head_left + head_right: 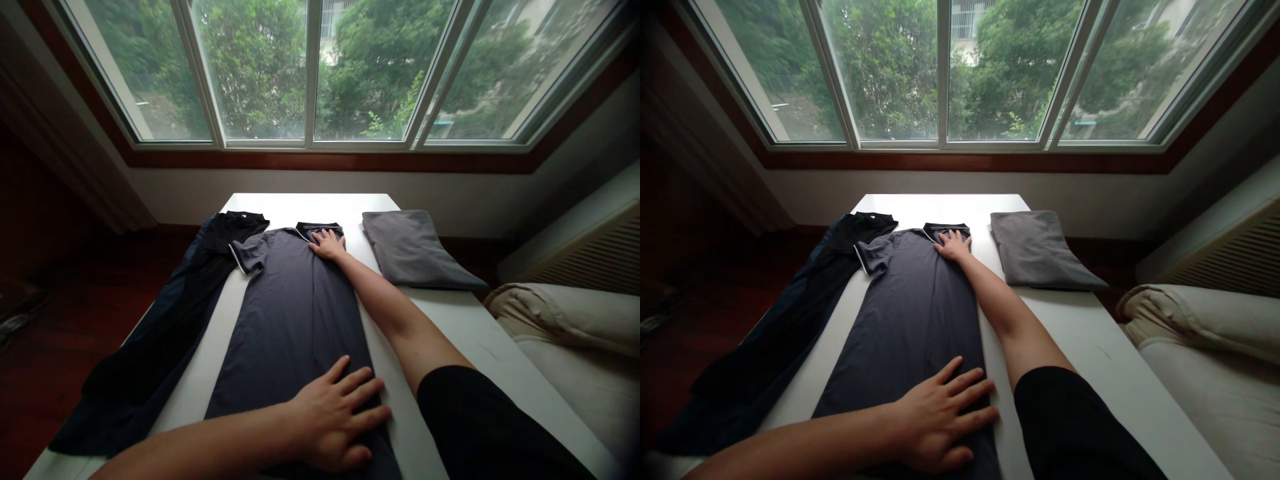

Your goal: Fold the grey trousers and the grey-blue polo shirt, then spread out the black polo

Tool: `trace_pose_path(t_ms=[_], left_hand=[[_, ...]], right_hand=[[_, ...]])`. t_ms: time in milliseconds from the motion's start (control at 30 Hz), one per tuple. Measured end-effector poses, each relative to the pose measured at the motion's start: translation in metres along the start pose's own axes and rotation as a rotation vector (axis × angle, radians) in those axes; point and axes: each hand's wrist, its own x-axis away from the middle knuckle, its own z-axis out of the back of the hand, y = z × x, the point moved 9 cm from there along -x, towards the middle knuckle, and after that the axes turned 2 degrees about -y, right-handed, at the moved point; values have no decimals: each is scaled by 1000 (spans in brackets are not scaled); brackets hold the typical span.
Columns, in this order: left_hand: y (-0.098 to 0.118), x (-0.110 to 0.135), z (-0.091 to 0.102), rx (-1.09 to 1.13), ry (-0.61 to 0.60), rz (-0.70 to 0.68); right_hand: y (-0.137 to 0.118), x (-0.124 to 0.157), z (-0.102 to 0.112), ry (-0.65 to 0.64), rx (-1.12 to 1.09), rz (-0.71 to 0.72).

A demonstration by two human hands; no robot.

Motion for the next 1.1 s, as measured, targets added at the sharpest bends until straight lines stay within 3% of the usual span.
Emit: trace_pose_path(t_ms=[167,267,367,500,567,667,800,967,1100], left_hand=[[30,-18,-18,-119,59,-117],[29,-14,-14,-88,68,-119],[0,12,5,23,77,34],[-69,82,23,61,108,417],[-91,116,24,49,109,521],[-98,142,16,51,79,560],[-79,132,2,71,36,551],[-52,113,-7,147,36,508],[-50,118,-9,174,49,518]], right_hand=[[-2,-12,4,16,-22,-115],[-2,-12,4,45,-12,-129],[1,-7,5,83,-12,-90],[5,7,16,181,-26,-108],[-7,16,28,281,-16,-102],[-64,28,40,385,-9,70],[-172,43,30,325,-64,322],[-276,54,-7,157,-48,324],[-308,57,-21,204,5,266]])
